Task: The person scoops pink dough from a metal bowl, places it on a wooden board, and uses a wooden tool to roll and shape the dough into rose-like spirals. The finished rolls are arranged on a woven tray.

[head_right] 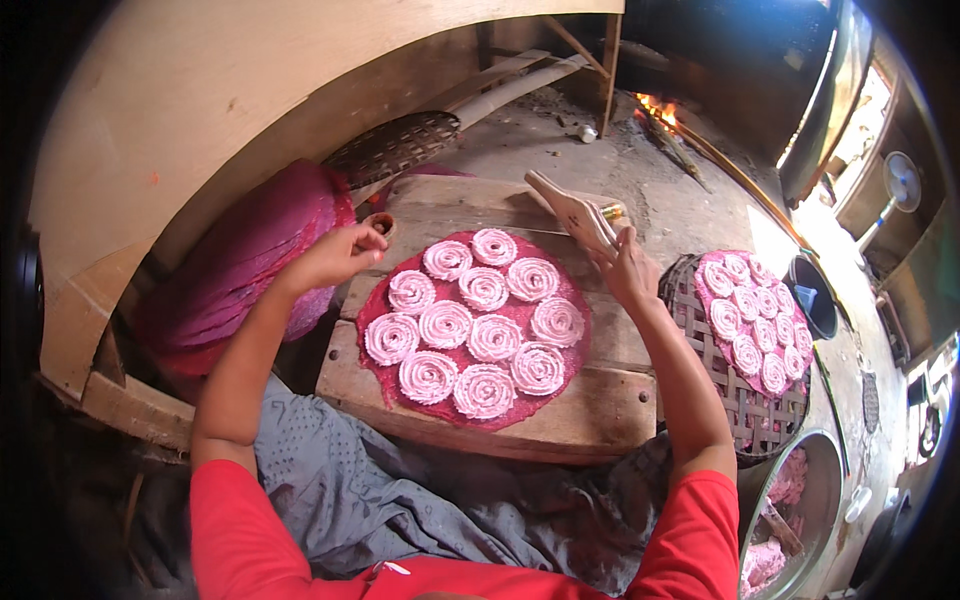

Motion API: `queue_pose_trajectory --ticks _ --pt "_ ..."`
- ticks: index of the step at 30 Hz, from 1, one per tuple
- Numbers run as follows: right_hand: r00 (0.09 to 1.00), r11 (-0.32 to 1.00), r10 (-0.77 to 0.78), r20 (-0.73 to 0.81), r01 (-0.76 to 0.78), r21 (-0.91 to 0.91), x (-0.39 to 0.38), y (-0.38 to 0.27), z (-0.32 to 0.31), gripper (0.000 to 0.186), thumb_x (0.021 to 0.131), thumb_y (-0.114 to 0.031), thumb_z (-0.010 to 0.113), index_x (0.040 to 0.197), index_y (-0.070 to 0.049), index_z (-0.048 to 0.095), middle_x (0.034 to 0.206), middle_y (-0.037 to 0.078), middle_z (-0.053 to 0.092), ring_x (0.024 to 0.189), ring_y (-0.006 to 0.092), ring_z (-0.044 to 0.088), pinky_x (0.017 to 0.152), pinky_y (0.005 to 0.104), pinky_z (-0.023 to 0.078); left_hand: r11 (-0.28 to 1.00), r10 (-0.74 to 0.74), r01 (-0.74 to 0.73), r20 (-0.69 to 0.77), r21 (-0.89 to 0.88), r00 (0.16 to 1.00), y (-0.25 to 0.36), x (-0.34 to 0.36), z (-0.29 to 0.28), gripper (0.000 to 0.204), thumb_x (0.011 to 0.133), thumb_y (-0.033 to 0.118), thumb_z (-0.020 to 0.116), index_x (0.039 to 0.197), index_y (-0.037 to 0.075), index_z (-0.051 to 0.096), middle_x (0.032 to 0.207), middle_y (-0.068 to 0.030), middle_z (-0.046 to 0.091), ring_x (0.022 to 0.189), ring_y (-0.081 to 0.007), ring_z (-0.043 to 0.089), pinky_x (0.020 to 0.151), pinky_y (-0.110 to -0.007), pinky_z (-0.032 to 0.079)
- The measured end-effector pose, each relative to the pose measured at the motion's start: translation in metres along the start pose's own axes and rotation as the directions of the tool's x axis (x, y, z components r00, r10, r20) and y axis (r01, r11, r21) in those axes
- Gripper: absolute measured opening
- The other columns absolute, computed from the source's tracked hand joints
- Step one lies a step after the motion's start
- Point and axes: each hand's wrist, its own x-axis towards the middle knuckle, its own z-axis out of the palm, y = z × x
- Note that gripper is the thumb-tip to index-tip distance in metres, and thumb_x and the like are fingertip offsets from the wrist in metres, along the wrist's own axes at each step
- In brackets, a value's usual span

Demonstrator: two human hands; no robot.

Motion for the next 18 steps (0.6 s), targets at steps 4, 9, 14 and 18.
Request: queue_pose_trajectory --ticks 4,9,14,18 --pt "0.91 0.939 -0.343 -0.234 0.339 -0.058 -0.011 -0.005 -0.004 0.027 0.086 -0.024 0.065 0.105 -0.007 0.056 0.106 0.013 0.058 0.096 0.0342 0.058 0.08 0.048 0.041 0.975 -0.124 0.115 0.037 0.188 0.992 -0.029 -0.036 0.006 0.028 0.085 0.024 0.067 0.099 0.0 0.069 0.092 -0.0162 0.072 0.081 -0.025 0.07 0.074 -0.037 0.054" --pt "0.946 0.945 -0.227 0.231 0.157 0.286 -0.038 -0.014 -0.004 0.014 0.086 -0.001 0.054 0.09 0.0 0.067 0.092 0.021 0.067 0.089 0.0366 0.065 0.077 0.0429 0.05 0.874 -0.22 0.176 0.046 0.452 0.975 -0.057 -0.035 0.02 0.028 0.081 0.031 0.069 0.086 0.004 0.073 0.084 -0.0167 0.071 0.079 -0.0281 0.07 0.073 -0.038 0.053" --pt "0.93 0.957 -0.016 0.368 -0.093 0.276 -0.045 -0.01 0.01 0.016 0.081 -0.016 0.066 0.086 -0.002 0.071 0.086 0.021 0.069 0.083 0.0338 0.067 0.075 0.0419 0.051 0.908 -0.262 0.228 0.05 0.35 0.964 -0.063 -0.029 0.027 0.031 0.081 0.033 0.07 0.083 0.002 0.072 0.076 -0.0145 0.07 0.069 -0.0235 0.068 0.067 -0.038 0.053" --pt "0.908 0.928 0.032 0.418 -0.183 0.326 -0.041 -0.009 0.019 0.023 0.082 -0.024 0.074 0.086 -0.001 0.071 0.077 0.011 0.069 0.07 0.021 0.066 0.066 0.0351 0.051 0.897 -0.44 0.425 0.132 0.126 0.888 -0.056 -0.029 0.03 0.033 0.087 0.033 0.067 0.082 0.0 0.069 0.069 -0.0075 0.065 0.061 -0.015 0.06 0.057 -0.031 0.051"
